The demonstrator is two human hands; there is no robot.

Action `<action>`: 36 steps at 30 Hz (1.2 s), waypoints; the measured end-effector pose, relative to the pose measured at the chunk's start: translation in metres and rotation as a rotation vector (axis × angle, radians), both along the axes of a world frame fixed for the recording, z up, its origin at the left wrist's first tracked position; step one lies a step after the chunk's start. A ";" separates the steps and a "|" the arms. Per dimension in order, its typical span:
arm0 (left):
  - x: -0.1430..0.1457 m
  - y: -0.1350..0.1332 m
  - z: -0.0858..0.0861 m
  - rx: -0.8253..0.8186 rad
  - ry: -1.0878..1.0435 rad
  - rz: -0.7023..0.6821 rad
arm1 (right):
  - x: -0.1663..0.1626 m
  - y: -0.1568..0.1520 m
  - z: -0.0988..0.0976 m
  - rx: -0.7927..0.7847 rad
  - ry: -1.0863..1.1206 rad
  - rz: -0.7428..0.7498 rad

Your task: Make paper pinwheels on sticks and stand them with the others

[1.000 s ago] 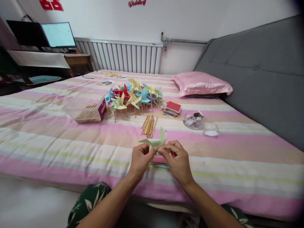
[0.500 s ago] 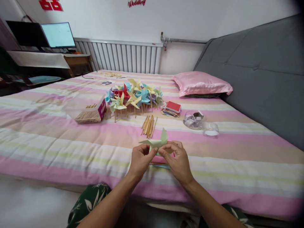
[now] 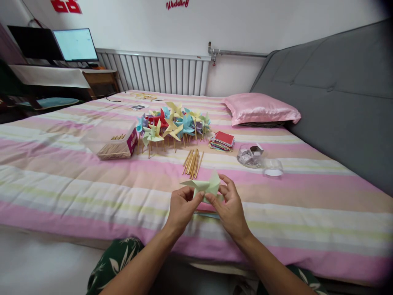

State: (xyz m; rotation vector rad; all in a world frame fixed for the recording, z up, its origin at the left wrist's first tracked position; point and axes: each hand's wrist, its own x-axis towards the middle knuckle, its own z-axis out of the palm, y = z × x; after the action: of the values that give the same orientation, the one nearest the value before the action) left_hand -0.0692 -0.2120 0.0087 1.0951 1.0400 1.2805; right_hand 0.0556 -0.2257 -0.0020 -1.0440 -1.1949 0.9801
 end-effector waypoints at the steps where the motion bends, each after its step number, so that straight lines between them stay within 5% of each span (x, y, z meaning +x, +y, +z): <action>1: 0.000 0.000 0.000 0.001 0.001 0.000 | 0.000 0.000 0.000 -0.012 0.023 0.013; 8: -0.002 0.002 -0.006 0.033 0.039 0.015 | 0.005 0.002 0.005 0.062 -0.177 0.069; 36: 0.000 -0.005 -0.013 0.193 0.265 0.084 | 0.004 0.004 -0.003 -0.032 0.046 0.122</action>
State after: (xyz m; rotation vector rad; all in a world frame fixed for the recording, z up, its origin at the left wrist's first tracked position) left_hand -0.0688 -0.2174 -0.0040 1.4093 1.1868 1.3490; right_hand 0.0598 -0.2216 -0.0046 -0.9772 -1.2194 1.1163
